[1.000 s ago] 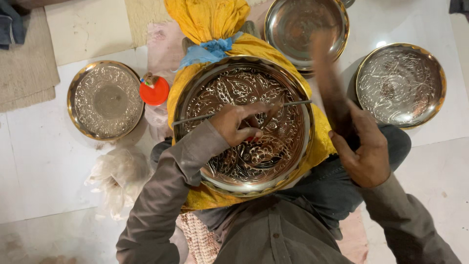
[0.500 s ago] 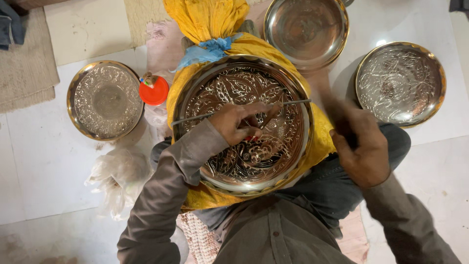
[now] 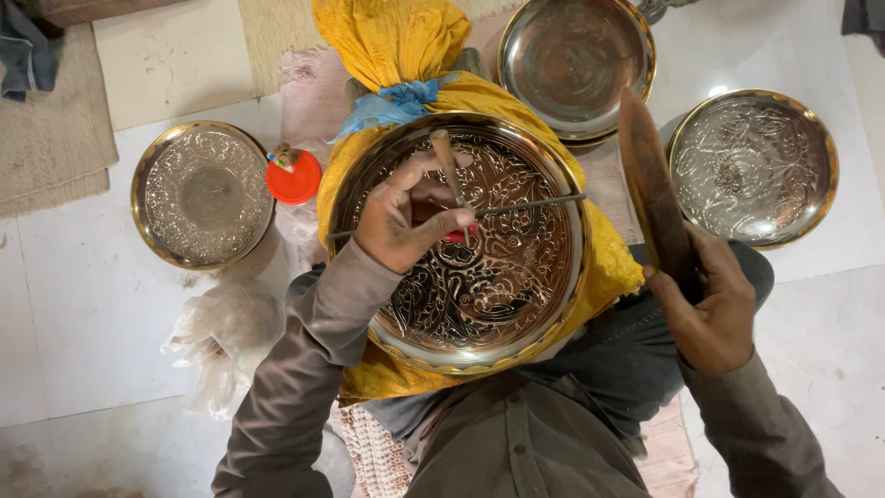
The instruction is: The person sits cross-legged on the floor and engraves decorative patterns into a round metal tray, holding a chisel against the surface and striking it with a wooden mallet. Near the end they place a round stone disc on the tray and continue chiseling around it.
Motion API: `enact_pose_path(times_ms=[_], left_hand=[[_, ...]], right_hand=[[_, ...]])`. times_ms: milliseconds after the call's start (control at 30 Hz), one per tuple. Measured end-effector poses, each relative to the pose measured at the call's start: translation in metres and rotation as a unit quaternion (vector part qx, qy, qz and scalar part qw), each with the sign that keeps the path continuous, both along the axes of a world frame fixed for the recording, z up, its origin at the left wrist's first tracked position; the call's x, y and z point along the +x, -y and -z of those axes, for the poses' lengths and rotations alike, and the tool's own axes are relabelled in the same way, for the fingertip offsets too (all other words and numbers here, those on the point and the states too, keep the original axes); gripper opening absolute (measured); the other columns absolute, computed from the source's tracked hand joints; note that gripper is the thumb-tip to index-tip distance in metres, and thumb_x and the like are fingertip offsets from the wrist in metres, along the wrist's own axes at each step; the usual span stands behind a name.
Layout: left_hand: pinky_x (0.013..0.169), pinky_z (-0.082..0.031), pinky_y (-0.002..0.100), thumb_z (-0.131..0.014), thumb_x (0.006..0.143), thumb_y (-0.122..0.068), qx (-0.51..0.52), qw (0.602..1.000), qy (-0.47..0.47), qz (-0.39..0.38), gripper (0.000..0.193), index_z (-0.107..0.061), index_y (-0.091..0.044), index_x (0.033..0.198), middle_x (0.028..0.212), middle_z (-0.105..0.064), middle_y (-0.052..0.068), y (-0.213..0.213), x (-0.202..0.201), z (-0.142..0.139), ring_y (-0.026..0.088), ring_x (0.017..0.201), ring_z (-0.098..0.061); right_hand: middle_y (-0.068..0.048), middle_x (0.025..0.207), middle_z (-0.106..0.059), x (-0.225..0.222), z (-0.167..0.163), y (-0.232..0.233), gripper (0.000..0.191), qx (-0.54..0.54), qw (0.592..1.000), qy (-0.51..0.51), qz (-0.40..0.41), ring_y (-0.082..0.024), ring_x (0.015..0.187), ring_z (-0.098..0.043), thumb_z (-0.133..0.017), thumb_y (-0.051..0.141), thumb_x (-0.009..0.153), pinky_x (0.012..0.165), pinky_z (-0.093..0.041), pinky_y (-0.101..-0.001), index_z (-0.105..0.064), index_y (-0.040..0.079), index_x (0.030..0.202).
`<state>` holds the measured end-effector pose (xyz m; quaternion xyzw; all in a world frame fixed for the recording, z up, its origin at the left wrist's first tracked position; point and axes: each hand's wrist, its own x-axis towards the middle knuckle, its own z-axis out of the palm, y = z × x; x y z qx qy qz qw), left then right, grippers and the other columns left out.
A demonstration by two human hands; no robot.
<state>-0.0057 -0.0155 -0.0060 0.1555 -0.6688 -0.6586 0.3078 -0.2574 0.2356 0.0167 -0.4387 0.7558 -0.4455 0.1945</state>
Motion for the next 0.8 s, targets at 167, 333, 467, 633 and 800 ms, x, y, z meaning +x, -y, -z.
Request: enact_pose_path(times_ms=[167, 333, 467, 633, 800], left_hand=[[0.093, -0.062, 0.031, -0.078, 0.096, 0.002, -0.054, 0.997, 0.041, -0.047, 0.053, -0.054, -0.002, 0.143, 0.143, -0.064, 0.014, -0.003, 0.009, -0.001, 0.015, 0.106, -0.070], [0.084, -0.062, 0.027, -0.074, 0.097, 0.001, 0.023, 0.991, 0.016, -0.132, 0.049, -0.051, -0.001, 0.139, 0.114, -0.070, 0.012, 0.003, 0.029, -0.007, 0.014, 0.093, -0.073], [0.078, -0.061, 0.027, -0.075, 0.096, 0.003, -0.010, 0.971, 0.062, -0.230, 0.039, -0.056, 0.003, 0.130, 0.098, -0.070, 0.010, 0.010, 0.053, -0.013, 0.016, 0.088, -0.073], [0.075, -0.059, 0.027, -0.067, 0.103, -0.005, -0.010, 0.966, 0.050, -0.252, 0.028, -0.056, 0.002, 0.127, 0.097, -0.067, 0.009, 0.001, 0.067, -0.014, 0.014, 0.083, -0.070], [0.073, -0.050, 0.037, -0.055, 0.112, -0.018, -0.213, 0.889, 0.203, -0.350, 0.022, -0.062, 0.002, 0.107, 0.087, -0.065, 0.013, -0.022, 0.074, -0.016, 0.025, 0.078, -0.063]], right_hand=[[-0.010, 0.121, -0.058, -0.003, 0.012, -0.001, 0.053, -0.006, 1.000, 0.028, 0.011, -0.014, 0.111, -0.059, -0.071, 0.004, 0.095, 0.096, -0.049, -0.0268, -0.055, -0.005, 0.145], [-0.008, 0.112, -0.059, -0.002, 0.022, 0.001, 0.043, -0.018, 0.999, 0.031, 0.010, -0.012, 0.101, -0.058, -0.074, 0.005, 0.094, 0.089, -0.048, -0.0257, -0.059, -0.006, 0.133], [-0.003, 0.091, -0.061, -0.003, 0.030, 0.014, 0.028, -0.011, 0.996, 0.087, 0.016, -0.012, 0.085, -0.056, -0.077, 0.008, 0.096, 0.076, -0.048, -0.0270, -0.061, -0.004, 0.115], [-0.002, 0.103, -0.065, -0.011, 0.035, 0.048, 0.035, -0.039, 0.997, 0.054, -0.031, -0.012, 0.094, -0.062, -0.075, 0.010, 0.093, 0.083, -0.051, -0.0277, -0.062, -0.004, 0.123], [-0.006, 0.110, -0.068, -0.022, 0.043, 0.076, 0.047, 0.020, 0.979, 0.166, -0.113, -0.013, 0.102, -0.061, -0.075, 0.015, 0.092, 0.091, -0.051, -0.0285, -0.061, -0.001, 0.133]])
